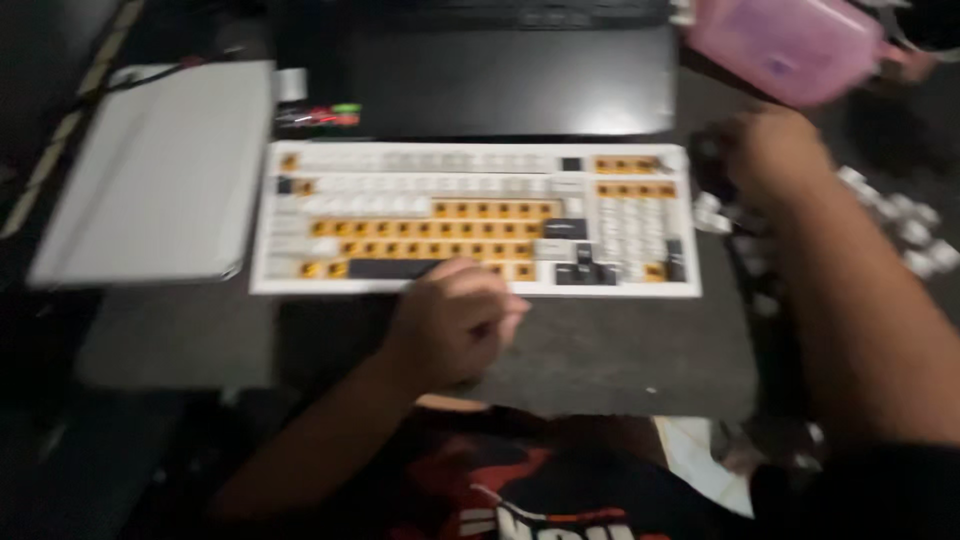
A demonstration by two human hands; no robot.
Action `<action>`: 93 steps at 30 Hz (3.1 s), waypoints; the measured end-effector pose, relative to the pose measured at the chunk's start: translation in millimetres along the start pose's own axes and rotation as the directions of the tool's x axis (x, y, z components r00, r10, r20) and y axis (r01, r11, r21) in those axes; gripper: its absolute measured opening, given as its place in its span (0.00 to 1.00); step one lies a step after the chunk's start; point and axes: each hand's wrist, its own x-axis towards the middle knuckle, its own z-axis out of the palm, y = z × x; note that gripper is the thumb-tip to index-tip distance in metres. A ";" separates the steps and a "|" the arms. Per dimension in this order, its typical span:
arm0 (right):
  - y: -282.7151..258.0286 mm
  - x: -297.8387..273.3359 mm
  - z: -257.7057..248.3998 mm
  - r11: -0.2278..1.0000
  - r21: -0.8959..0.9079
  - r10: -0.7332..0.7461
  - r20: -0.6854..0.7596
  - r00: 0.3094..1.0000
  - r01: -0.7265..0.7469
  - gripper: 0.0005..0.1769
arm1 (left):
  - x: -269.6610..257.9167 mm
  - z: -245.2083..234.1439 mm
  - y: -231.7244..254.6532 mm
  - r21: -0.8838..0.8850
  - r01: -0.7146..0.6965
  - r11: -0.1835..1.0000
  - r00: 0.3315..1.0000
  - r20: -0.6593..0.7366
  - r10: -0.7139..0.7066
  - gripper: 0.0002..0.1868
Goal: The person assembles a mechanical keyboard by picking up individual keycaps from a desk and pressing them onto the corresponding switches on the keyboard base.
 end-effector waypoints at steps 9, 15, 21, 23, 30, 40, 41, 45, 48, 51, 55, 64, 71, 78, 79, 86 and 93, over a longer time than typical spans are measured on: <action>9.9 6.3 8.7 0.976 0.045 -0.216 0.013 0.976 0.215 0.14 | 1.6 -4.6 10.8 -0.018 -0.005 1.000 1.000 -0.014 0.005 0.06; 22.8 -10.9 -9.3 0.902 0.429 0.008 -0.095 0.995 0.034 0.16 | 0.6 -6.1 10.7 -0.028 -0.067 0.997 0.997 -0.045 0.066 0.07; -28.6 -78.2 -69.4 0.263 0.957 0.171 -0.167 0.971 0.119 0.09 | 7.9 -0.4 11.3 -0.042 -0.031 0.999 0.996 -0.088 0.027 0.11; -87.0 -120.7 -84.3 0.283 0.959 0.067 0.001 0.998 -0.020 0.13 | 16.5 0.8 17.4 -0.030 -0.021 0.999 0.993 -0.114 0.017 0.14; -187.1 -162.6 -99.7 -0.166 0.972 -0.223 0.125 0.967 -0.164 0.20 | 42.6 3.5 34.5 -0.112 -0.130 0.985 0.976 0.162 0.148 0.17; -182.9 -172.2 -68.7 -0.457 0.868 -0.097 0.169 0.981 -0.195 0.25 | 50.9 25.4 25.2 -0.158 -0.069 0.985 0.996 0.048 0.077 0.12; -181.1 -172.3 -69.0 -0.457 0.867 -0.107 0.168 0.980 -0.199 0.26 | 50.7 26.9 23.1 -0.161 -0.069 0.984 0.996 0.052 0.078 0.12; -179.1 -174.1 -69.2 -0.429 0.876 -0.121 0.189 0.975 -0.223 0.28 | 47.6 27.4 15.9 -0.272 0.052 0.961 0.998 0.044 -0.042 0.11; -177.8 -171.9 -68.8 -0.405 0.880 -0.121 0.218 0.968 -0.249 0.27 | 48.3 27.7 12.1 -0.293 0.127 0.948 0.992 0.033 -0.123 0.12; -173.2 -170.8 -66.5 -0.403 0.891 -0.128 0.169 0.977 -0.207 0.25 | 48.1 27.5 10.3 -0.316 0.192 0.929 0.981 0.042 -0.188 0.14; -172.3 -173.1 -62.1 -0.395 0.895 -0.119 0.172 0.978 -0.205 0.23 | 48.1 27.8 9.2 -0.270 0.167 0.948 0.986 0.034 -0.164 0.15; -153.6 -169.8 -88.8 0.032 0.998 -0.111 0.053 0.992 -0.049 0.15 | 37.3 32.0 2.1 -0.356 0.289 0.889 0.957 0.090 -0.275 0.14; -44.9 -163.6 -94.8 0.853 0.501 0.257 -0.155 0.954 -0.148 0.15 | 36.1 33.7 -0.6 -0.459 0.234 0.857 0.972 0.091 -0.217 0.13; -44.0 -147.9 -59.6 0.906 0.414 0.219 -0.272 0.937 -0.092 0.11 | 46.2 30.5 7.9 -0.281 0.148 0.948 0.989 0.063 -0.135 0.13; -45.1 -145.5 -57.9 0.906 0.414 0.220 -0.272 0.937 -0.092 0.11 | 45.4 30.2 8.9 -0.273 0.183 0.945 0.983 0.066 -0.171 0.14; -42.6 -115.0 -60.0 0.912 0.356 0.252 -0.094 0.963 -0.204 0.11 | 45.3 30.4 12.6 -0.269 0.107 0.957 0.994 0.054 -0.096 0.11; -49.4 -114.1 -66.9 0.854 0.444 0.324 -0.049 0.945 -0.270 0.15 | 42.2 26.4 10.0 -0.317 0.118 0.941 0.993 0.060 -0.104 0.12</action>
